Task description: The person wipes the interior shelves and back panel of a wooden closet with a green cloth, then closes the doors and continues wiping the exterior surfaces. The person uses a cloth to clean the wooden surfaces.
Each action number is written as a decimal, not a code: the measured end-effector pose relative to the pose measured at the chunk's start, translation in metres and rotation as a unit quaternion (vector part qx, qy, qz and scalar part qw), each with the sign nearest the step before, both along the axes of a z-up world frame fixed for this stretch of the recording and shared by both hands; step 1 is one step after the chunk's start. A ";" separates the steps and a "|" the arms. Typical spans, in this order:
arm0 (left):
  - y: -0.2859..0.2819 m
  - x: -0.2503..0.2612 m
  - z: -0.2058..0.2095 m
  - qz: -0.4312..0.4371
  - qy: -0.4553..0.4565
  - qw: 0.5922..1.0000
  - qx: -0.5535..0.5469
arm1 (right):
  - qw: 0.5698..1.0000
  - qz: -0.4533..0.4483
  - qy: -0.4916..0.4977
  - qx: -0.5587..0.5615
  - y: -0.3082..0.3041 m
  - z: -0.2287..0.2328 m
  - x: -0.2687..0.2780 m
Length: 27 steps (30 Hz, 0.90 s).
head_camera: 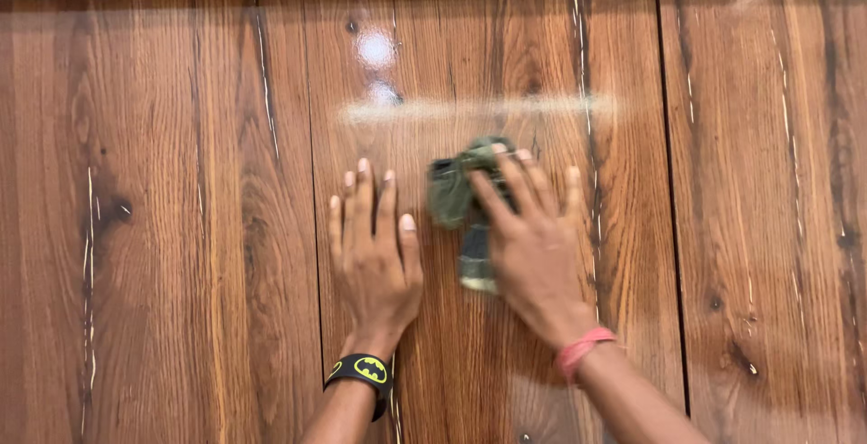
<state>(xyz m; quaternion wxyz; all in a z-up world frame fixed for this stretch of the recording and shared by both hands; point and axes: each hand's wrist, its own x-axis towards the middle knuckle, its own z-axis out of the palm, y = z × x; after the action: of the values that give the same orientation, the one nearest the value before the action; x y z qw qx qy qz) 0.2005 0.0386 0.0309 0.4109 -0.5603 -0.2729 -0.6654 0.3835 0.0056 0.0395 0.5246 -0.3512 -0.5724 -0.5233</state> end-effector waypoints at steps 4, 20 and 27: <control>0.000 0.004 -0.004 0.033 0.010 0.999 -0.022 | 0.996 0.002 0.086 -0.005 0.013 -0.003 0.049; -0.012 0.001 -0.003 -0.014 0.051 0.999 -0.011 | 0.990 0.141 0.002 -0.004 -0.010 -0.005 -0.054; -0.012 0.005 -0.003 0.054 0.083 0.995 -0.017 | 0.999 0.028 0.040 0.013 0.016 -0.008 0.036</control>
<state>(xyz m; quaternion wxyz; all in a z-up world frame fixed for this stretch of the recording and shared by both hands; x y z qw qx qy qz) 0.2055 0.0269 0.0276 0.4576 -0.6051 -0.2791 -0.5886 0.4191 0.0212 0.0315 0.5663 -0.3490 -0.5537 -0.5009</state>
